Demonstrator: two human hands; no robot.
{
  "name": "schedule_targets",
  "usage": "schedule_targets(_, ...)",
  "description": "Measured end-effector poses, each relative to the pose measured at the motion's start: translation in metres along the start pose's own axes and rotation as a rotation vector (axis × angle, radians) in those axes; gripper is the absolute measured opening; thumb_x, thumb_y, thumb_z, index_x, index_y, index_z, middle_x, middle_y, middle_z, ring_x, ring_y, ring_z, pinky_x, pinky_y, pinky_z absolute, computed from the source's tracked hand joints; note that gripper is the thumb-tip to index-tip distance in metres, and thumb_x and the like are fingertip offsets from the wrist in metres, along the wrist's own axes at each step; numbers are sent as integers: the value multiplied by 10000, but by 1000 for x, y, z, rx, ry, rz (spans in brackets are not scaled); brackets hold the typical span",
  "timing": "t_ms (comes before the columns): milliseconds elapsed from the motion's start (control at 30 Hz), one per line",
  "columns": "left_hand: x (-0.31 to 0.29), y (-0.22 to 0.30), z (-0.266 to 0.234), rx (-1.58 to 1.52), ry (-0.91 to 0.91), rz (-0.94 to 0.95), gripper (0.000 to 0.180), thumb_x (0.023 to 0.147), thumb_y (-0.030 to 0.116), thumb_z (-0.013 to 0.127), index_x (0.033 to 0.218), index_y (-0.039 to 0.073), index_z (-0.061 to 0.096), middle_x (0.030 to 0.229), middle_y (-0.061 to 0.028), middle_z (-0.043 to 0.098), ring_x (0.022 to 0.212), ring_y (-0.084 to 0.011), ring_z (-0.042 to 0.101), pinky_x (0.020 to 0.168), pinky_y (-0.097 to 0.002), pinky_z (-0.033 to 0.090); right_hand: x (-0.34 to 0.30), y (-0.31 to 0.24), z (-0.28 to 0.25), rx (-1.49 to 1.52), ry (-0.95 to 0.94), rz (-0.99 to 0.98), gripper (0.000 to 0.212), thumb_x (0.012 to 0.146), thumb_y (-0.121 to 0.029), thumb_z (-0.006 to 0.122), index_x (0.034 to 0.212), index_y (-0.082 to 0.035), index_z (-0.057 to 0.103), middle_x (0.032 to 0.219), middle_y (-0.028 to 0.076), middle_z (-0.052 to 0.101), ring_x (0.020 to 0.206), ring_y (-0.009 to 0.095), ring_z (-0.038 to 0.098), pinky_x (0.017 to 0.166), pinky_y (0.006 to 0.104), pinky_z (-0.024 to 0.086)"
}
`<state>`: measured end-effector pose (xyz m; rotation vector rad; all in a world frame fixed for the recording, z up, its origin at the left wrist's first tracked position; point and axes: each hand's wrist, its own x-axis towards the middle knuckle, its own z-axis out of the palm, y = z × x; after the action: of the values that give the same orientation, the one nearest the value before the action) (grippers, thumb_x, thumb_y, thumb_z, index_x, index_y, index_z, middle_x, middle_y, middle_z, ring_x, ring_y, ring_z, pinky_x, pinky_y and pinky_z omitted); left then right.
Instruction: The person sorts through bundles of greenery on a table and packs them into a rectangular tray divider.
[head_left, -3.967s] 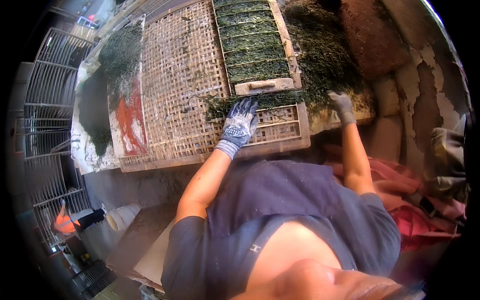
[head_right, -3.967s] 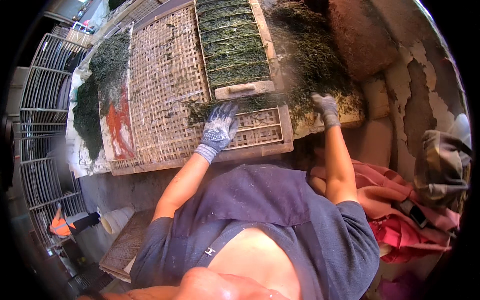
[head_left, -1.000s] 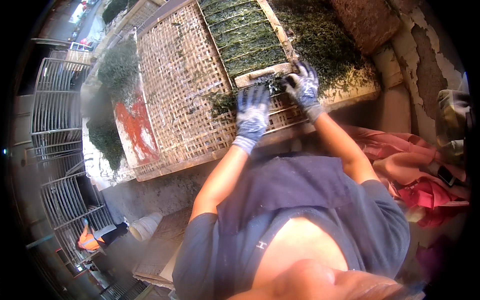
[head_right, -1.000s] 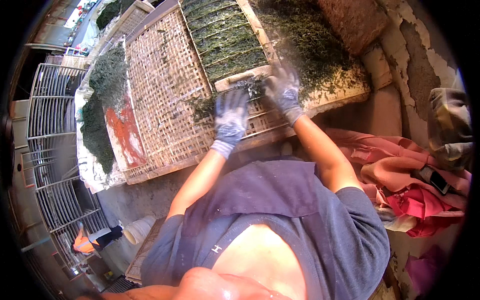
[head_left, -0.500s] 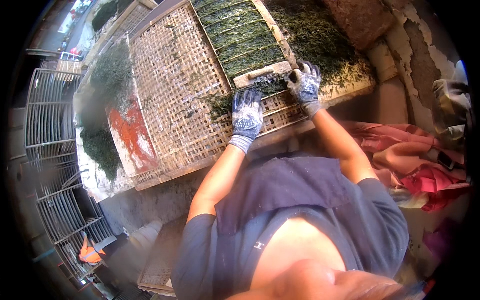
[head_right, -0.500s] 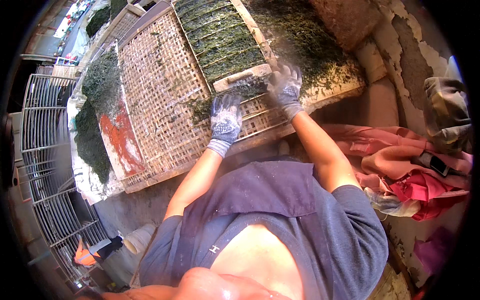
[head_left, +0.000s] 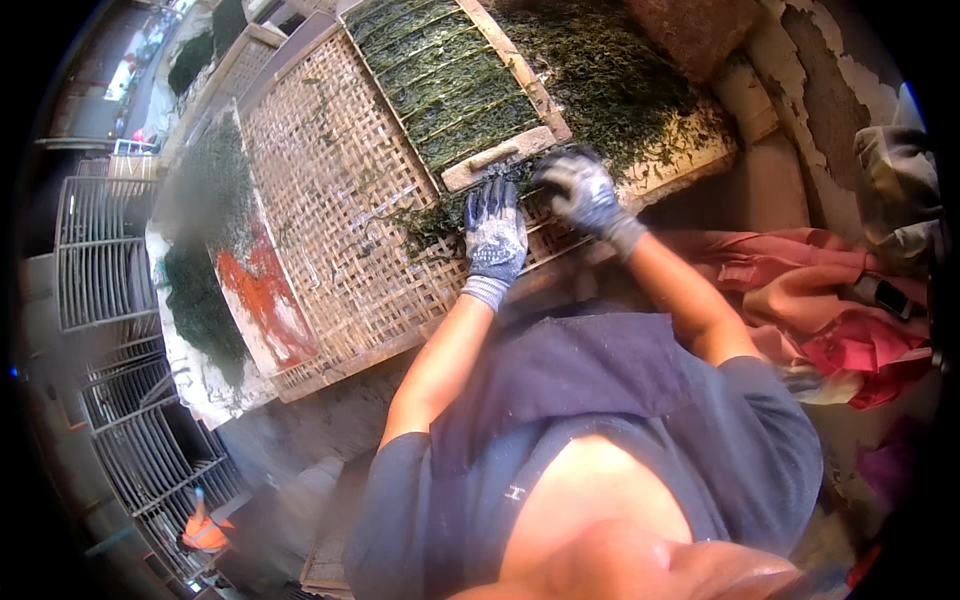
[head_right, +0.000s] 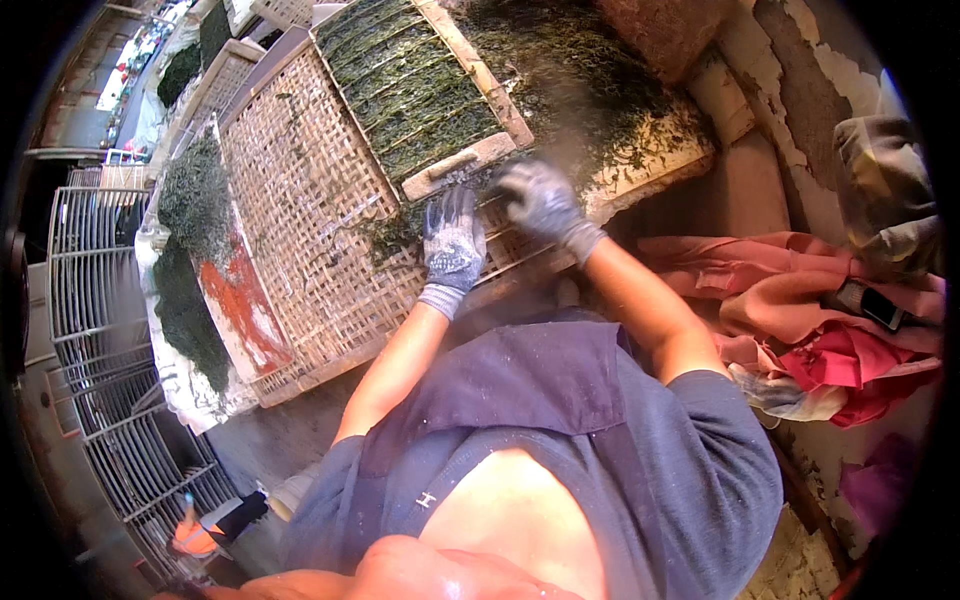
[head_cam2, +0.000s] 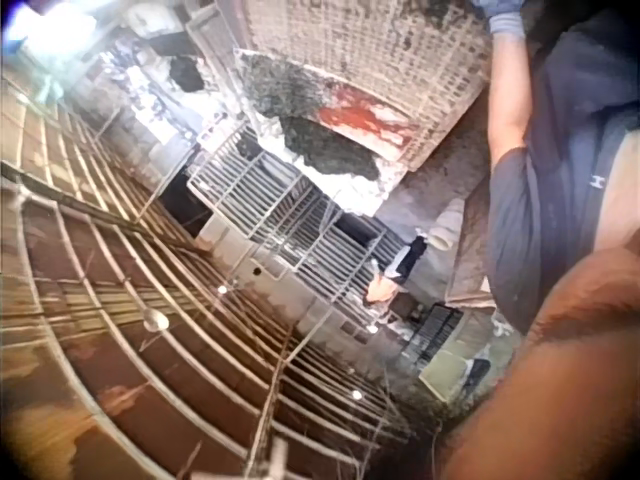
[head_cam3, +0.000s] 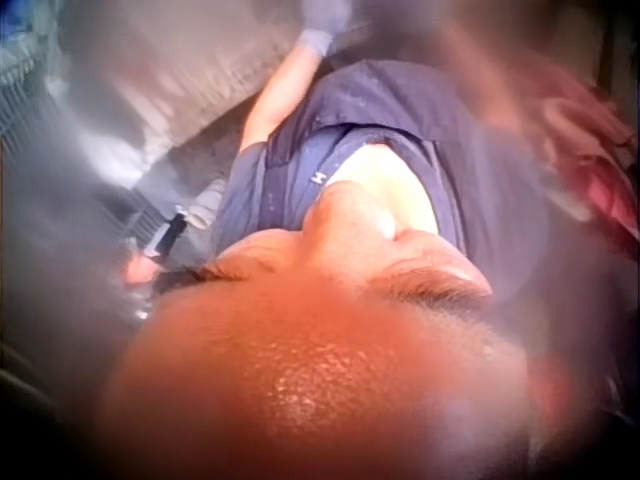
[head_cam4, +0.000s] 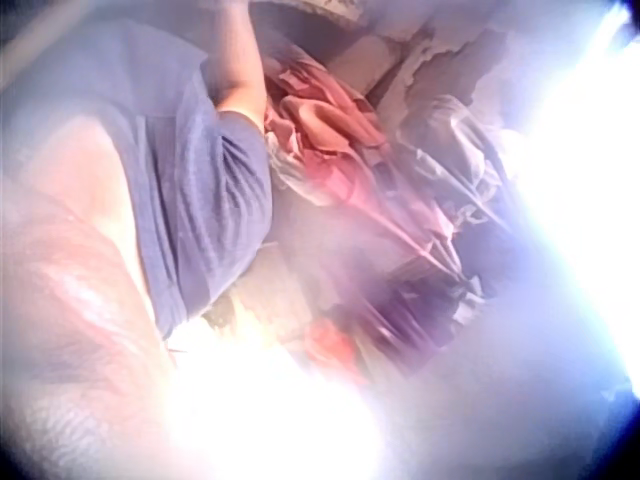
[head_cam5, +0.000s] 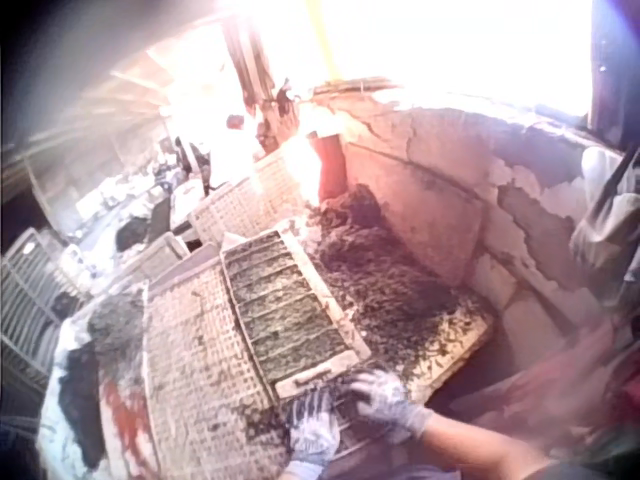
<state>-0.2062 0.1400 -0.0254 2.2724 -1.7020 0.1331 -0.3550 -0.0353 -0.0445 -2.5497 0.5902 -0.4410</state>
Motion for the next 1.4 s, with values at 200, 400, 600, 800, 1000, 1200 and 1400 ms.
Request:
schedule_targets(200,59,46,26,-123,-42,201,619,951,195,609,1525,1,487,1613,-220,453,1510,-385,406,1275,-490,300,34,32,-51,-327,-128,176,672,828,-276,763,1454,-132,567,1670,203,392,1564,405,323,1282,475,306)
schedule_targets(400,57,42,51,-189,-187,72,605,936,215,622,1492,2,519,1550,-221,504,1462,-413,439,1240,-497,347,44,13,-53,-170,-240,152,347,857,-317,741,1115,-90,687,1167,161,717,1248,347,657,1060,518,512)
schedule_targets(600,28,50,26,-304,-407,-204,340,1007,302,538,1249,88,646,1243,-148,686,1230,-288,622,1052,-484,477,70,-119,17,-133,-104,-114,189,906,-161,643,1014,-39,740,906,117,793,751,283,786,625,509,613)
schedule_targets(800,60,52,46,-107,-284,-12,344,923,288,649,1202,96,709,1186,-198,722,1070,-395,690,923,-552,550,70,-182,39,-55,-443,-618,244,880,-185,680,1098,-159,787,1006,100,779,1007,283,760,881,423,593)
schedule_targets(1000,56,43,34,-120,-462,-128,298,906,230,660,1160,85,717,1095,-203,731,990,-378,699,872,-486,560,59,-44,-77,792,-93,406,407,1006,-279,599,1328,-56,708,1221,136,769,1056,238,751,965,360,587)
schedule_targets(1200,19,-12,-5,-142,151,202,388,880,174,689,1259,94,710,1244,-176,727,1181,-392,676,1090,-513,498,37,1,-4,489,213,230,395,924,-121,653,1301,-14,698,1334,180,713,1231,337,675,1078,400,517)
schedule_targets(1400,-49,-65,-56,-209,251,-181,391,857,68,660,1242,78,726,1138,-181,725,1090,-394,672,1049,-514,503,24,-60,18,90,-28,-246,548,799,-101,747,1337,-162,667,1494,131,588,1387,345,554,1194,473,444)
